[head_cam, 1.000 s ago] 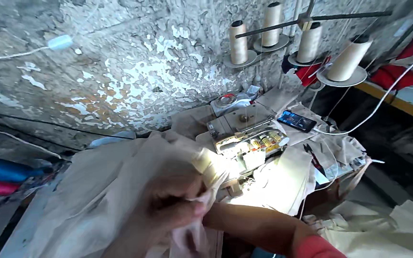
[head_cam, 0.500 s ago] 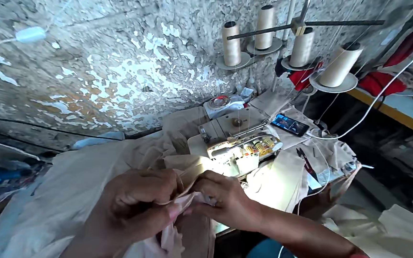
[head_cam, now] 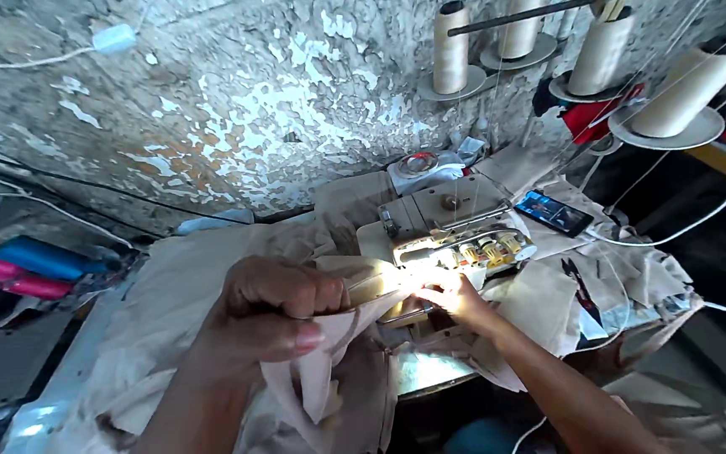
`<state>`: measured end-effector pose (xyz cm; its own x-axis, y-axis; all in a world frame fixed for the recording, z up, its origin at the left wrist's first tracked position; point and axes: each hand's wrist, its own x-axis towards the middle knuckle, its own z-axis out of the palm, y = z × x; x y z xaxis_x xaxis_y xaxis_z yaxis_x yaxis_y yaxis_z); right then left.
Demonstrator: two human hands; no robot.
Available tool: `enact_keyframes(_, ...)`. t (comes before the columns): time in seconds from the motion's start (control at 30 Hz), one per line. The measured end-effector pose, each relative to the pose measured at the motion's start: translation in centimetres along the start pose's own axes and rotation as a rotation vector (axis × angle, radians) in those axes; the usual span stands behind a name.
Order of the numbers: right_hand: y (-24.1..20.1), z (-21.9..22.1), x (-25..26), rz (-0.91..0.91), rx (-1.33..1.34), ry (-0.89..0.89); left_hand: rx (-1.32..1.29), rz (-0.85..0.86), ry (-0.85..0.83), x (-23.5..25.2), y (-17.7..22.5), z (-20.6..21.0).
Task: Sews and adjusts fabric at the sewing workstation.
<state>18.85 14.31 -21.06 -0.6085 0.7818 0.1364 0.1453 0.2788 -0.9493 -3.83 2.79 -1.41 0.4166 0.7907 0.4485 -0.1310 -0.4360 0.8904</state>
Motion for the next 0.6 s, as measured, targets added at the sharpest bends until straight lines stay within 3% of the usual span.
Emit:
enact_keyframes(0.2,-3.2,0.6,-1.5,-0.222,0.04,0.027,0.014,0.014,-0.021,0.3,0.1,-0.3)
enact_keyframes(0.43,-4.2,0.0,-0.1,0.023,0.219,-0.082,0.031,0.011,-0.029,0.6,0.2,0.2)
enact_keyframes(0.6,-4.2,-0.6,-1.2,-0.012,0.107,-0.04,0.013,-0.025,0.014,1.1,0.4,0.6)
